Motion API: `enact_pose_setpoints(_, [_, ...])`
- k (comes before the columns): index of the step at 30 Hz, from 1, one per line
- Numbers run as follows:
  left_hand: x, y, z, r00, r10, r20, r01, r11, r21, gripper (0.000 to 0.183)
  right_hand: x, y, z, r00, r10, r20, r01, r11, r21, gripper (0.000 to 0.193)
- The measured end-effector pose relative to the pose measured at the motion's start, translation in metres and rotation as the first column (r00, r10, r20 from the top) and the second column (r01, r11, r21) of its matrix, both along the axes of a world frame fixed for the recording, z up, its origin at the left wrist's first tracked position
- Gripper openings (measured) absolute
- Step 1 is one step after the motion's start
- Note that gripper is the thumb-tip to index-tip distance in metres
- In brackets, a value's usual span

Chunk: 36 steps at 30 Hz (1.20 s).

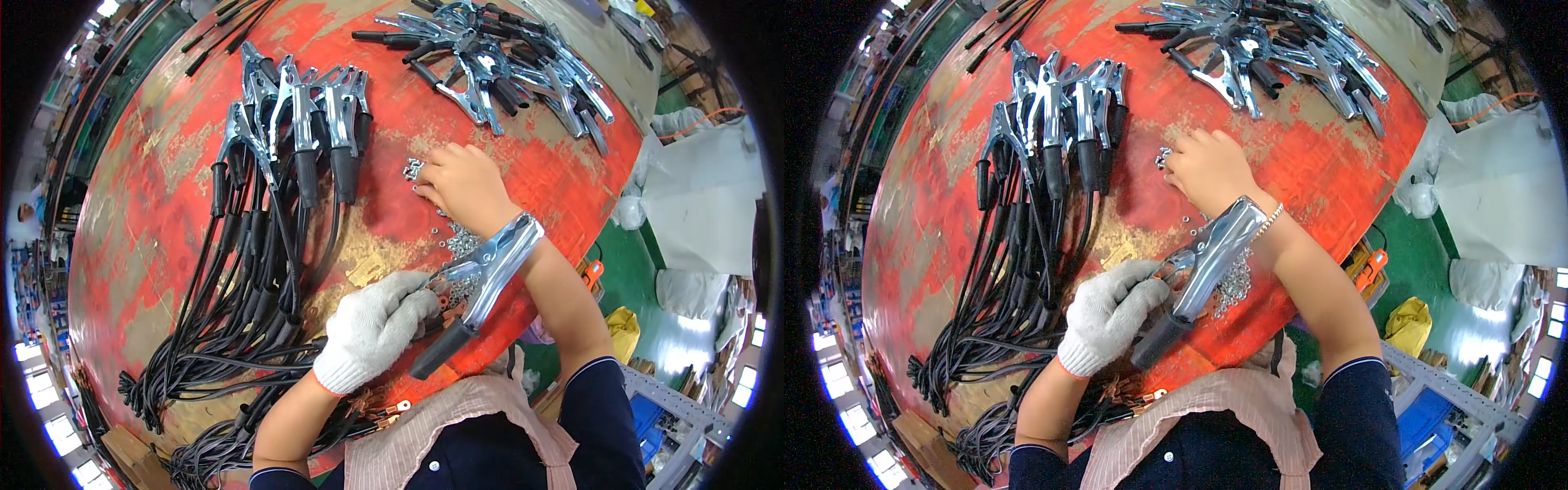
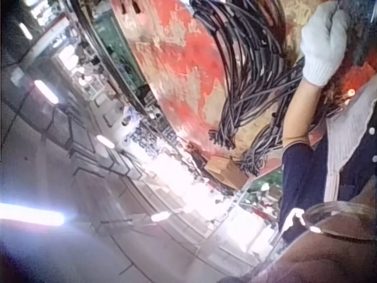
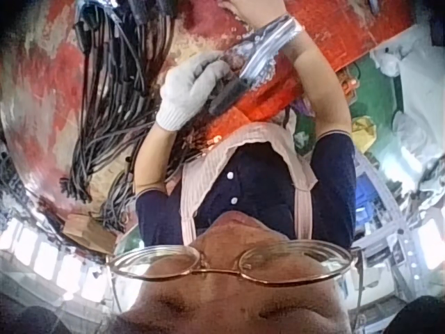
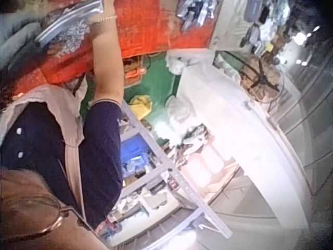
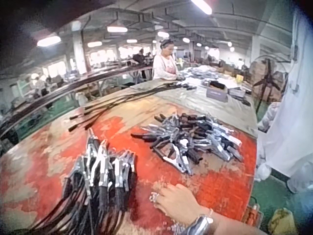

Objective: Assembling metal battery clips with wires and small screws.

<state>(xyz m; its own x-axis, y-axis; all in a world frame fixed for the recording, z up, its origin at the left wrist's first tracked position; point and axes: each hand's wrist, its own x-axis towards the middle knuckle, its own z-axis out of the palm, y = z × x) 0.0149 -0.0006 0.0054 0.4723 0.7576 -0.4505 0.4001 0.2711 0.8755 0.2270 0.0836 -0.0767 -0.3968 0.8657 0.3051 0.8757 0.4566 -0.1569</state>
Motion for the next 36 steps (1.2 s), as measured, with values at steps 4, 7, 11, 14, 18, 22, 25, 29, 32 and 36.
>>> enact_pose_setpoints(4, [0.000,-0.002,0.000,1.000,0.017,-0.015,-0.016,1.000,0.026,0.023,-0.001,-0.001,0.016,0.992,0.040,-0.123,-0.034,0.998,0.049,0.010])
enact_pose_setpoints(7, [-0.004,-0.004,0.000,0.998,0.050,0.048,-0.049,0.999,-0.017,0.023,-0.012,-0.038,0.045,0.727,-0.196,-0.659,-0.069,0.933,-0.353,0.013])
enact_pose_setpoints(11, [-0.006,-0.005,0.003,1.000,-0.009,0.014,0.009,1.000,0.003,0.027,-0.015,-0.091,0.039,0.367,-0.405,-0.837,-0.327,0.787,-0.524,0.010])
enact_pose_setpoints(14, [-0.005,-0.006,0.001,0.999,-0.008,0.042,0.008,1.000,-0.005,0.026,-0.016,-0.107,0.032,0.074,-0.629,-0.774,-0.491,0.652,-0.577,0.008])
enact_pose_setpoints(18, [-0.005,-0.008,0.002,0.998,-0.054,0.014,0.054,0.998,-0.019,0.027,-0.012,-0.112,0.034,0.067,-0.640,-0.765,-0.606,0.583,-0.541,0.024])
enact_pose_setpoints(22, [-0.003,-0.018,-0.005,1.000,0.002,0.030,-0.007,0.983,0.185,0.028,-0.002,-0.120,0.028,0.145,-0.468,-0.872,-0.567,0.683,-0.461,0.034])
enact_pose_setpoints(25, [-0.003,-0.018,-0.001,0.974,-0.120,-0.191,0.218,0.711,0.669,0.033,0.007,-0.127,0.019,0.187,-0.401,-0.897,-0.515,0.737,-0.437,0.018])
enact_pose_setpoints(29, [-0.004,-0.007,-0.006,0.997,0.020,-0.073,0.033,0.746,0.665,0.033,0.015,-0.121,0.022,0.384,-0.458,-0.802,-0.051,0.857,-0.513,0.010])
enact_pose_setpoints(32, [-0.017,-0.002,-0.017,0.862,0.395,0.319,-0.414,0.910,-0.009,0.031,0.009,-0.114,0.015,0.887,-0.228,-0.401,0.180,0.972,-0.154,0.007])
enact_pose_setpoints(36, [-0.012,0.009,-0.006,0.804,0.502,0.320,-0.454,0.865,-0.216,0.043,-0.003,-0.108,0.001,0.937,-0.218,-0.274,0.218,0.975,-0.030,0.010])
